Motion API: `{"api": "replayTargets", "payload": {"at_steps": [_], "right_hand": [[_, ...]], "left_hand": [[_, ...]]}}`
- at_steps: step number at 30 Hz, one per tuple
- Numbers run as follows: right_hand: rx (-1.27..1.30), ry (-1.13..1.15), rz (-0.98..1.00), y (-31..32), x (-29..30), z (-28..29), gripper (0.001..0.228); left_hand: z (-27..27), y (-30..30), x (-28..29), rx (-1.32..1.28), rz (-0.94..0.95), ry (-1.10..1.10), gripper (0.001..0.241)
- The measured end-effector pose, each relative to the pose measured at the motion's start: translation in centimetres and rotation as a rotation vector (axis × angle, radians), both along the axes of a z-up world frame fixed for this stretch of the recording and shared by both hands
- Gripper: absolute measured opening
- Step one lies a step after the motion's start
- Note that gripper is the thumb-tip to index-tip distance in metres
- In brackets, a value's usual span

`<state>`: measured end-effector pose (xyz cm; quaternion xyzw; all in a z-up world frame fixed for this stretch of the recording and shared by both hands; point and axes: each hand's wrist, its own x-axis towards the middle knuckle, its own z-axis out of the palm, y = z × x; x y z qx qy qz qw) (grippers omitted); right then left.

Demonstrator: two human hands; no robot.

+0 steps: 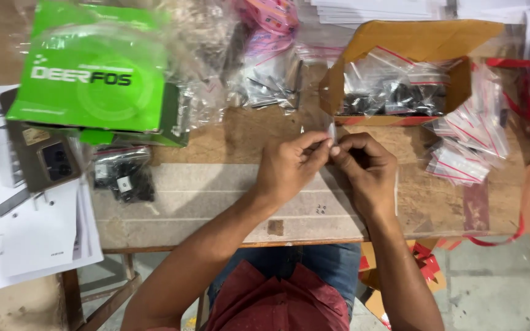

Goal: Sort and organize small hardware components from various containers into smaller plastic bags for an assembly project.

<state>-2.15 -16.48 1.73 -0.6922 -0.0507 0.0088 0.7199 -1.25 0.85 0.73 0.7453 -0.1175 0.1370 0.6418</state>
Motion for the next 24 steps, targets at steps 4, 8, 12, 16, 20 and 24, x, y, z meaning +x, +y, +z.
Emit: {"api": "replayTargets", "payload": {"at_steps": [4,8,12,16,20,24], "right_hand": [[-0.239,-0.095,-0.070,1.3,-0.8,0.2,0.009],[-0.472,-0.252,-0.068,1.2,-1.4,0.4,0.009],[-0.607,-0.395,-0.155,1.2,-1.8,-1.0,0.006],[-0.592,-0.389,-0.289,0.0,-1.9,-2.4,0.008],[-0.659,-0.443,-0.334,0.6,-1.8,-1.3,0.011],[-0.662,-0.425,-0.189,1.4,-1.5,1.3,0.021]], "left_hand": [[-1.0,0.6,-0.3,0.160,0.068,0.011,0.020],[-1.4,1.0,-0.2,0.241,0.101,-0.069,0.021],[-1.2,0.9,-0.2,0.282,0.066,-0.120,0.016],[-2.3,0.0,-0.2,0.329,0.107,-0.124,0.010],[0.8,0.6,-0.7,0.266,0.035,-0.178,0.015],[1.5,0.7,-0.8,0.238,0.034,-0.218,0.017]]}}
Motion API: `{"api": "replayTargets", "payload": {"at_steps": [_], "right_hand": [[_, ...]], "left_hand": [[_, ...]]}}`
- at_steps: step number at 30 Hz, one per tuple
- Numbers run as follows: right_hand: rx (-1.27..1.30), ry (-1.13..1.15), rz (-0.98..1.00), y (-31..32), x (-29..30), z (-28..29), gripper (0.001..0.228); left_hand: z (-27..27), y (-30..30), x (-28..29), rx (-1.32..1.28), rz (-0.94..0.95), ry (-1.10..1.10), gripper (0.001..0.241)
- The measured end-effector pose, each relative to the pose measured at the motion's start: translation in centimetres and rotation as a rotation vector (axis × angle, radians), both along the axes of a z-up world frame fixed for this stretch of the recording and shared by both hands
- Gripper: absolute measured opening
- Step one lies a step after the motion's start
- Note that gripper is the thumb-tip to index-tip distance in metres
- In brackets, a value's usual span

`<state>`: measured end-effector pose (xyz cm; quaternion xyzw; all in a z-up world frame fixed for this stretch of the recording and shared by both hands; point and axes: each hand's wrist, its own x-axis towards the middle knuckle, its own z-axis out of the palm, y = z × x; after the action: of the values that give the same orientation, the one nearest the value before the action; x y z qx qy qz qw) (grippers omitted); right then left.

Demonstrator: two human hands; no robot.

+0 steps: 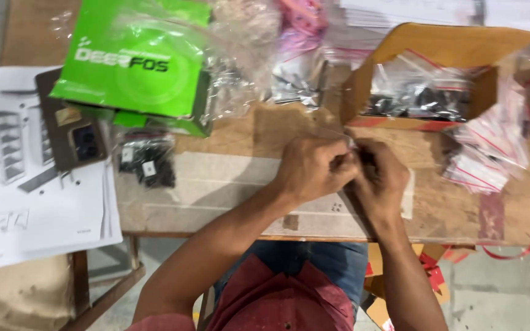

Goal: Sort and organize small hardware components from various containers into smaller plastic bags for an assembly project.

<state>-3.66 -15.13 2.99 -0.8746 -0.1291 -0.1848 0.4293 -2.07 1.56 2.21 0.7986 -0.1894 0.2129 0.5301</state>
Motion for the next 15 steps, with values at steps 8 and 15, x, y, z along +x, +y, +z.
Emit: {"api": "replayTargets", "payload": {"at_steps": [8,15], "right_hand": [[0.032,-0.002,-0.093,0.5,-0.1,0.3,0.015],[-0.044,-0.030,0.085,1.6,-0.4,1.8,0.027]], "left_hand": [[1.5,0.4,-0.2,0.101,0.097,-0.018,0.023],[0.3,0.7,0.0,0.126,0.100,0.047,0.027]]}}
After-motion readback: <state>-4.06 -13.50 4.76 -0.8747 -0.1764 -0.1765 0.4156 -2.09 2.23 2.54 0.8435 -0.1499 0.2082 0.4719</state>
